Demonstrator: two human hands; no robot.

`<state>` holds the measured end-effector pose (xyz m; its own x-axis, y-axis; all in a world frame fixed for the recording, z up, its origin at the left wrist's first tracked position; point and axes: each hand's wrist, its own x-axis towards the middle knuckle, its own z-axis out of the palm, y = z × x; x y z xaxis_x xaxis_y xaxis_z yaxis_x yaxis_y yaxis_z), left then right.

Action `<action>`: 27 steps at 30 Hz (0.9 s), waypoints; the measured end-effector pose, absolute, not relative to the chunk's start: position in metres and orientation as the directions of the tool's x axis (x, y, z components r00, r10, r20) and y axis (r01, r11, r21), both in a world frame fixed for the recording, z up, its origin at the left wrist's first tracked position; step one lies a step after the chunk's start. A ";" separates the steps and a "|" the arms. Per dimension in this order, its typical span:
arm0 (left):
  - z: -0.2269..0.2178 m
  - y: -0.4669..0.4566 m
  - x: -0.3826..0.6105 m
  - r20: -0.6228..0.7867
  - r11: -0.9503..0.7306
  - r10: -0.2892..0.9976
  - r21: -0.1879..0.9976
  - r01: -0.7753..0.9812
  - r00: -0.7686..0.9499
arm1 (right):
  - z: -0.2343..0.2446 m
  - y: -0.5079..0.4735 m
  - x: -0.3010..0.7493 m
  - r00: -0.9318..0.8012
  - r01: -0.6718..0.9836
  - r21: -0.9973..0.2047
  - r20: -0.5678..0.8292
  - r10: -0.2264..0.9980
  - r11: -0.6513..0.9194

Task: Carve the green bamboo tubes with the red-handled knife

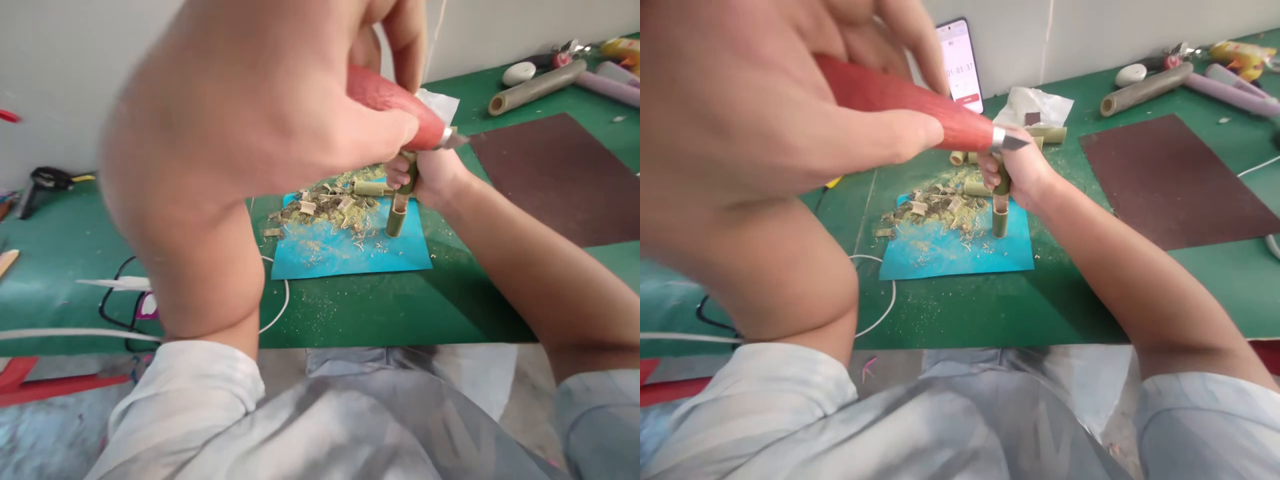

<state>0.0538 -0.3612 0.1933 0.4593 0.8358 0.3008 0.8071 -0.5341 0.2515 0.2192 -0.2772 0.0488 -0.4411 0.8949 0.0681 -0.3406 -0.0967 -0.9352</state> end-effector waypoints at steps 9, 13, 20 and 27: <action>0.110 -0.430 0.002 0.655 -0.559 0.754 0.599 0.574 0.049 | 0.055 -0.288 0.216 -0.478 -0.342 -0.931 0.056 0.876 -0.127; 0.075 -0.435 -0.004 0.696 -0.603 0.715 0.560 0.568 0.072 | 0.058 -0.306 0.206 -0.482 -0.360 -0.927 0.087 0.872 -0.106; 0.041 -0.420 -0.002 0.706 -0.670 0.667 0.427 0.607 0.240 | 0.056 -0.324 0.197 -0.520 -0.294 -0.955 0.127 0.845 -0.038; 0.035 -0.420 -0.005 0.667 -0.646 0.683 0.361 0.672 0.297 | 0.061 -0.328 0.193 -0.536 -0.339 -0.941 0.188 0.823 -0.007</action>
